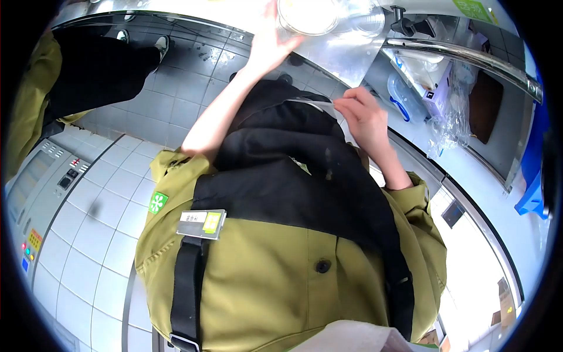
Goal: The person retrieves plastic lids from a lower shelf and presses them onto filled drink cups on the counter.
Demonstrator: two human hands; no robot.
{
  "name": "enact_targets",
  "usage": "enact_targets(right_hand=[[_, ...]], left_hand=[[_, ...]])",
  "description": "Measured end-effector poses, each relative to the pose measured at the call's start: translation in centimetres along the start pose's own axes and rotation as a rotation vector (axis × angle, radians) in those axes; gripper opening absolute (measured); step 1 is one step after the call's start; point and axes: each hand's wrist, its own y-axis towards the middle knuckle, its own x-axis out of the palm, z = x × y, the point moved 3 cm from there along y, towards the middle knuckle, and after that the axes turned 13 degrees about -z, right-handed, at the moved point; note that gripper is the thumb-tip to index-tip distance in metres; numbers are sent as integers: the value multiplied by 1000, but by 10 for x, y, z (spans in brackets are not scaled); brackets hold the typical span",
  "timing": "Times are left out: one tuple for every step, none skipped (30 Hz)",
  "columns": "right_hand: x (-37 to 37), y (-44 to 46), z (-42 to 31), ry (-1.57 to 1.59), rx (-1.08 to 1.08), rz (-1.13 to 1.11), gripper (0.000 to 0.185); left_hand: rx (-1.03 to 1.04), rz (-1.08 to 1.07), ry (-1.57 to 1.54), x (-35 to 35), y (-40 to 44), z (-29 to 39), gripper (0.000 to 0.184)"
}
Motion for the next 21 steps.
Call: enact_targets(right_hand=[[-7,3,0,57,-13,-25,3],[-12,8,1,111,-28,-46,5],[-17,14,1,161,-50,-63,6],[-21,21,1,242,-64,-78,8],[-26,29,1,296,-47,-95,8],[-30,38,1,354,-26,-114,8],[-31,47,3,411,-5,-133,8],[-32,58,8,442,-14,-109,10],[-34,69,16,472,-8,-101,8],[-38,79,19,525,46,-45,8],[-40,90,19,577,100,11,8],[-37,98,25,734,151,62,10],[-38,104,28,761,170,79,10],[-39,109,31,789,189,92,10],[-40,114,35,818,208,103,10],[-36,119,41,902,174,154,10],[-35,123,45,902,173,174,11],[-35,125,48,903,174,193,12],[-35,127,51,904,175,214,12],[-35,130,52,857,155,247,14],[-33,131,52,810,138,279,15]], left_hand=[[0,129,73,-9,-7,2,46],[5,261,148,-18,-19,6,39],[15,399,224,-31,-29,12,33],[15,342,92,-43,-36,16,28],[13,280,-39,-54,-46,23,23],[-158,51,-432,-61,-50,30,30],[-219,-102,-609,-61,-58,33,47],[-179,-161,-813,-59,-63,43,52],[-135,-224,-1018,-58,-63,57,58],[-118,-265,-980,-59,-60,65,59],[-158,-213,-945,-63,-55,71,43],[-215,-211,-849,-63,-50,69,32],[-270,-208,-754,-63,-43,67,21],[-300,-161,-783,-65,-35,67,15],[-331,-113,-812,-67,-25,72,11],[-361,-64,-839,-69,-17,73,10],[-353,-75,-791,-68,-12,69,12],[-347,-87,-744,-67,-9,61,14],[-340,-100,-698,-64,-5,54,16],[-340,-93,-712,-61,-2,48,18],[-342,-87,-727,-56,-1,42,20]])
